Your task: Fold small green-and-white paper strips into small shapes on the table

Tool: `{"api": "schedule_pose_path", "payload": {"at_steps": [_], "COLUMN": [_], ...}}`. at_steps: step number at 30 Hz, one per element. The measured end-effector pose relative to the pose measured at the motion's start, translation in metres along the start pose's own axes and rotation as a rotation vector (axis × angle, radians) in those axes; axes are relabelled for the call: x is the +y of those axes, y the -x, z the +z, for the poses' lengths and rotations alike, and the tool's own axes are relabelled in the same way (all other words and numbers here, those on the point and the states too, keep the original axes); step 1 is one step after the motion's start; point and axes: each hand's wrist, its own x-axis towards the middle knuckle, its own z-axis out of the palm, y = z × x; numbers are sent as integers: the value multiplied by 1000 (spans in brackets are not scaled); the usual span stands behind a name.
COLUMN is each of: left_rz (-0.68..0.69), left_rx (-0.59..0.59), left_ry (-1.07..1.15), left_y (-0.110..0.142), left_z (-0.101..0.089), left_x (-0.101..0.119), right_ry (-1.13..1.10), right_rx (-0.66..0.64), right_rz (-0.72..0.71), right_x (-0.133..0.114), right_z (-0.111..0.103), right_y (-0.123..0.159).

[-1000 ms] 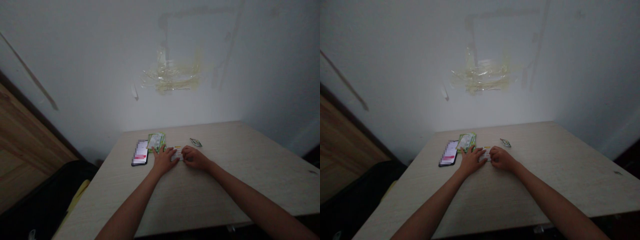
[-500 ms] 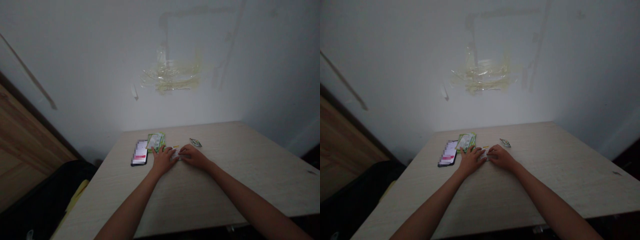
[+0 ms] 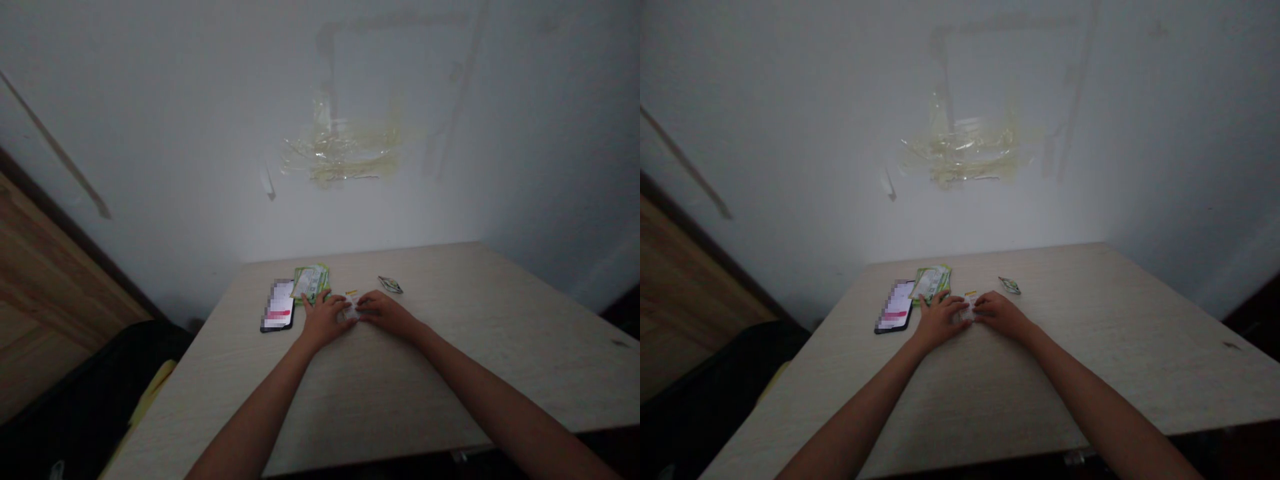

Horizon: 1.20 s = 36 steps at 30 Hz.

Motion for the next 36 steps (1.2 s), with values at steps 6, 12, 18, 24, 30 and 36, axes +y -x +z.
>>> {"api": "schedule_pose_path", "payload": {"at_steps": [6, 12, 18, 24, 30, 36], "left_rz": [12, 9, -6, -6, 25, -110], "left_rx": [-6, 18, 31, 57, 138, 194], "left_ry": [24, 82, 88, 84, 42, -59], "left_y": [0, -1, -3, -3, -1, -4], "left_z": [-3, -3, 0, 0, 5, 11], "left_x": [-1, -1, -2, 1, 0, 0], "right_ry": [-14, -21, 39, 91, 130, 173], "right_rx": [-1, 2, 40, 41, 33, 59], "right_rz": [10, -5, 4, 32, 30, 87], "right_x": [0, -7, -8, -8, -7, -8], "right_z": [-1, -4, -3, -2, 0, 1], "right_y": [0, 1, -1, -2, -3, -4]}}
